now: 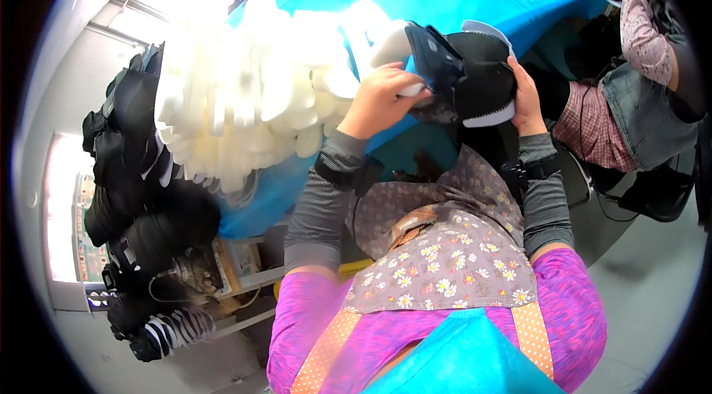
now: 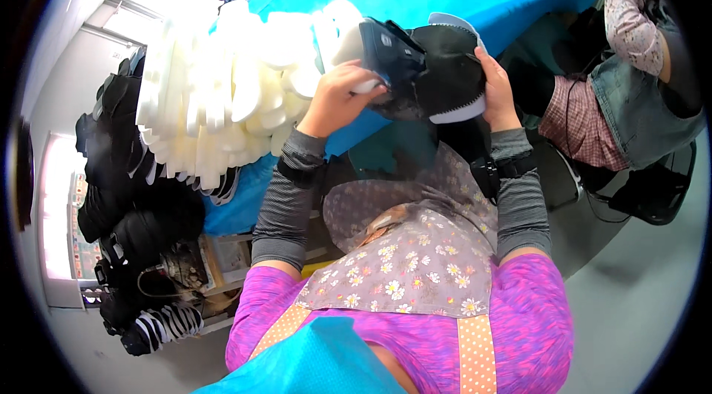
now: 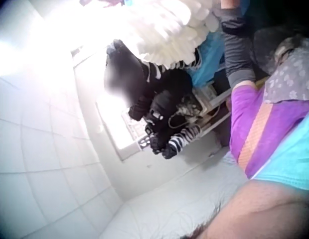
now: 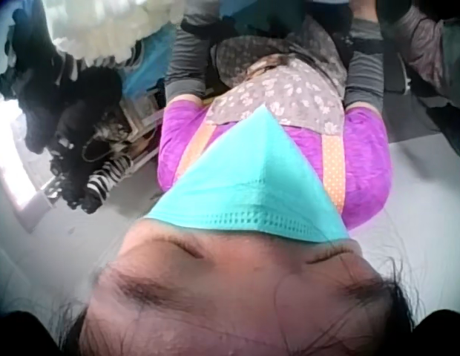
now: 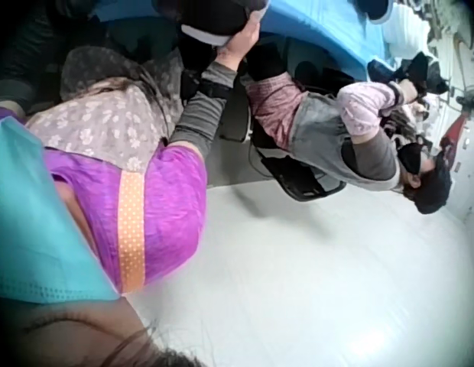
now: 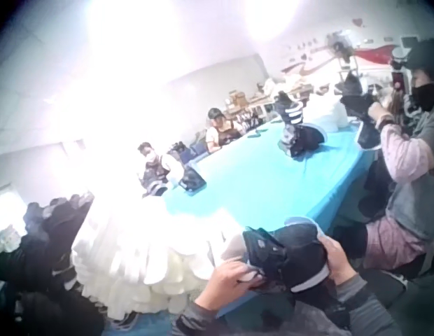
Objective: The person inserts a white foam padding into the interior of a black boot and tucks the edges of the lining around it by hand.
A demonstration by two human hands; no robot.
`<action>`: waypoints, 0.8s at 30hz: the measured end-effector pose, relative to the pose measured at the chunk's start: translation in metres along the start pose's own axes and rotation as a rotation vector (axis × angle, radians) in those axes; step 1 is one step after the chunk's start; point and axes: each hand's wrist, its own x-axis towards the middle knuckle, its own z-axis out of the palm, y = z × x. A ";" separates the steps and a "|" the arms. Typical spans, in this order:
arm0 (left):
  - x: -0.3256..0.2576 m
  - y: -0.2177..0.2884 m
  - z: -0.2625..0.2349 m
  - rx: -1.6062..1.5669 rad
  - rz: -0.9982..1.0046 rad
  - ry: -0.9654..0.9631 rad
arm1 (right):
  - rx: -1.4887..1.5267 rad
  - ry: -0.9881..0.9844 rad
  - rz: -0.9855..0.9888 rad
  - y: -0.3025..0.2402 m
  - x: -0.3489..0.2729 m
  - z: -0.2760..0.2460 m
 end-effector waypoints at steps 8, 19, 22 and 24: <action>-0.014 0.077 0.018 0.076 0.330 -0.026 | -0.070 -0.192 0.164 -0.030 -0.027 -0.036; -0.046 0.074 0.049 0.179 0.490 0.056 | -0.409 -0.087 0.499 -0.036 -0.063 -0.019; -0.045 0.058 0.049 0.166 0.478 0.006 | -0.648 -0.019 0.555 -0.013 -0.054 -0.050; -0.048 0.049 0.044 0.130 0.429 0.102 | -0.645 -0.003 0.481 -0.006 -0.059 -0.047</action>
